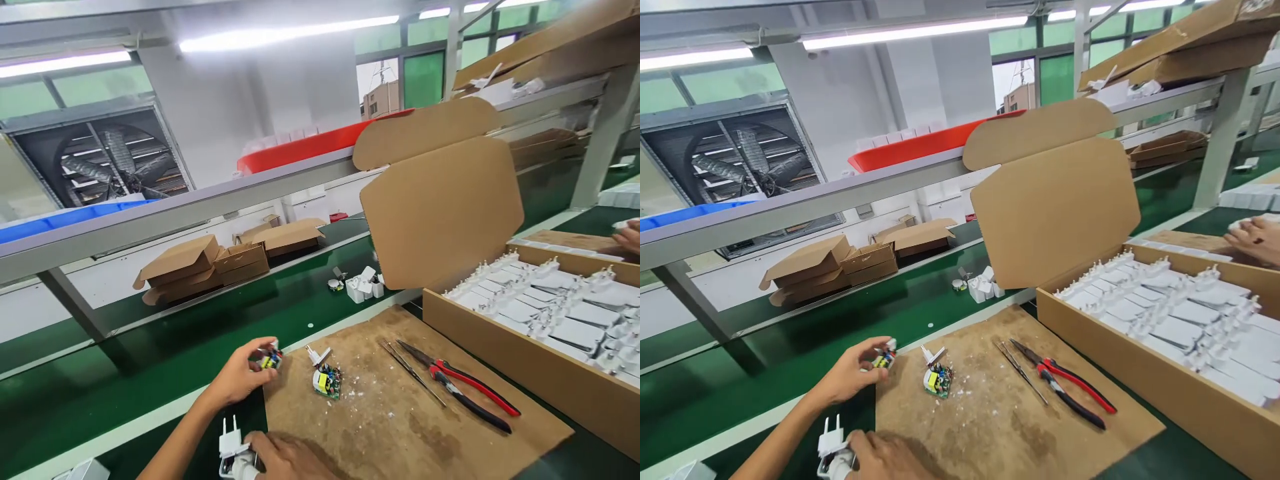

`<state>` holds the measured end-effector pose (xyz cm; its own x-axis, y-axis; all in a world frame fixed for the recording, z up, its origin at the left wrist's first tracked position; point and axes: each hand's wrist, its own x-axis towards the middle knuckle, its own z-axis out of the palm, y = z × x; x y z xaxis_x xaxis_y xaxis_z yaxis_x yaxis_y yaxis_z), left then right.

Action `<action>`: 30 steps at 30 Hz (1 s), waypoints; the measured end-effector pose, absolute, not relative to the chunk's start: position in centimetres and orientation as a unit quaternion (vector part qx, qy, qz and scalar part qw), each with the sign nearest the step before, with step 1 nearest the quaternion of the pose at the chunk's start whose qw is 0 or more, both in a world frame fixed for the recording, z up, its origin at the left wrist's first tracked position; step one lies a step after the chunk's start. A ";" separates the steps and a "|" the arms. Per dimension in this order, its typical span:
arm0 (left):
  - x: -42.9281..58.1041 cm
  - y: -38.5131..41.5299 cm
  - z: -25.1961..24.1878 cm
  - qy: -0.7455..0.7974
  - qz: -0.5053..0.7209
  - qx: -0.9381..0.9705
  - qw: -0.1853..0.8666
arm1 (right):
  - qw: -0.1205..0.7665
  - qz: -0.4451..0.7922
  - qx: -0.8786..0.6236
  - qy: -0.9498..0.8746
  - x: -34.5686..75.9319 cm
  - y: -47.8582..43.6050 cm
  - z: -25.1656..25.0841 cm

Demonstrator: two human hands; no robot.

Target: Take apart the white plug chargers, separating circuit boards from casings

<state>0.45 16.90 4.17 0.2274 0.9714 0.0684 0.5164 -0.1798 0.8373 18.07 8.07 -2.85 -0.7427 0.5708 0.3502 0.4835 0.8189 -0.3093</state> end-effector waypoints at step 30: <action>-1.9 -1.0 1.9 0.516 0.469 0.716 0.012 | 0.195 -0.021 -0.166 -0.966 21.0 7.3 2.0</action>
<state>-1.95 -0.96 1.91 0.0269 0.7511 0.6596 0.7290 -0.4662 0.5012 21.00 7.32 2.03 -0.8686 0.3123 0.3846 0.3291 0.9440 -0.0234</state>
